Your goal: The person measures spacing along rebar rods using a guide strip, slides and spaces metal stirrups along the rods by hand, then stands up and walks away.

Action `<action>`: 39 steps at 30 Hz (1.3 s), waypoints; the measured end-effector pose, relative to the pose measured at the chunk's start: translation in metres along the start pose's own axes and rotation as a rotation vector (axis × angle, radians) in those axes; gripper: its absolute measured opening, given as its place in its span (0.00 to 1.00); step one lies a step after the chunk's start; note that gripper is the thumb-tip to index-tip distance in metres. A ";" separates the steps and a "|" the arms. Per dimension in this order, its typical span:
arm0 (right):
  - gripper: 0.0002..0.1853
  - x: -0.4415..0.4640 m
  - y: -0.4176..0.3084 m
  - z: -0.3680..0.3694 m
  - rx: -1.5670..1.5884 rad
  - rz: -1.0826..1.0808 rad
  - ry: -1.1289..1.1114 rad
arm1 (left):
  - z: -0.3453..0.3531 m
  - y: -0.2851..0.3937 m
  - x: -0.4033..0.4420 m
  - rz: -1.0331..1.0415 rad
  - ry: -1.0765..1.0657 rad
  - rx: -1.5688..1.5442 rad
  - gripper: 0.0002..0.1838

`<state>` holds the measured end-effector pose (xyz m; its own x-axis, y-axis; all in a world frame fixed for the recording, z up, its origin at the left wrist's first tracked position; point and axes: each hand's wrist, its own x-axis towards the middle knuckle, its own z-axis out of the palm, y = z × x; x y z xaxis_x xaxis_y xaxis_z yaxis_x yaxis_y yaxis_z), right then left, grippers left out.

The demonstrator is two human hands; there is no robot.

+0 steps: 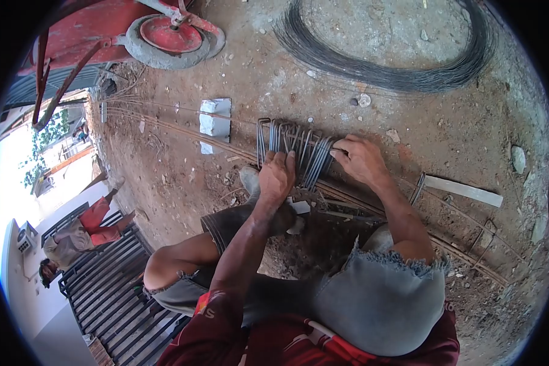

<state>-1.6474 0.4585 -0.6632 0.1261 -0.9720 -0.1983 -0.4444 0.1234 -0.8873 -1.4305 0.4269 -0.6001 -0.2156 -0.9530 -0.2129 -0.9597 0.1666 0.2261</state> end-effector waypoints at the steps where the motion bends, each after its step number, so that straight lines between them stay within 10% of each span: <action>1: 0.10 0.000 0.001 0.001 -0.001 0.000 0.008 | 0.002 -0.004 -0.003 -0.010 0.087 0.068 0.16; 8: 0.09 -0.005 0.002 0.001 -0.005 -0.034 -0.011 | 0.002 -0.021 0.007 -0.153 0.339 -0.037 0.07; 14: 0.07 -0.004 0.004 0.001 -0.031 -0.077 0.036 | 0.025 -0.001 -0.004 0.138 0.213 -0.053 0.04; 16: 0.07 -0.005 0.005 0.001 -0.011 -0.075 0.025 | 0.028 -0.018 0.001 0.067 0.235 -0.050 0.05; 18: 0.07 -0.005 0.007 0.000 0.009 -0.059 0.003 | 0.020 -0.034 0.010 -0.529 0.277 -0.278 0.08; 22: 0.08 -0.004 0.005 0.000 0.014 -0.071 0.015 | 0.015 -0.027 0.010 -0.157 0.577 -0.005 0.12; 26: 0.08 -0.003 0.006 0.002 0.018 -0.031 0.017 | 0.024 0.000 0.003 0.065 0.353 0.041 0.12; 39: 0.08 -0.001 0.004 -0.003 0.069 0.015 -0.012 | 0.020 0.002 0.019 -0.464 0.195 -0.773 0.07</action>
<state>-1.6519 0.4595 -0.6653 0.1305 -0.9676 -0.2163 -0.3845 0.1517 -0.9106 -1.4397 0.4143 -0.6226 0.2618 -0.9196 -0.2929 -0.5404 -0.3911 0.7450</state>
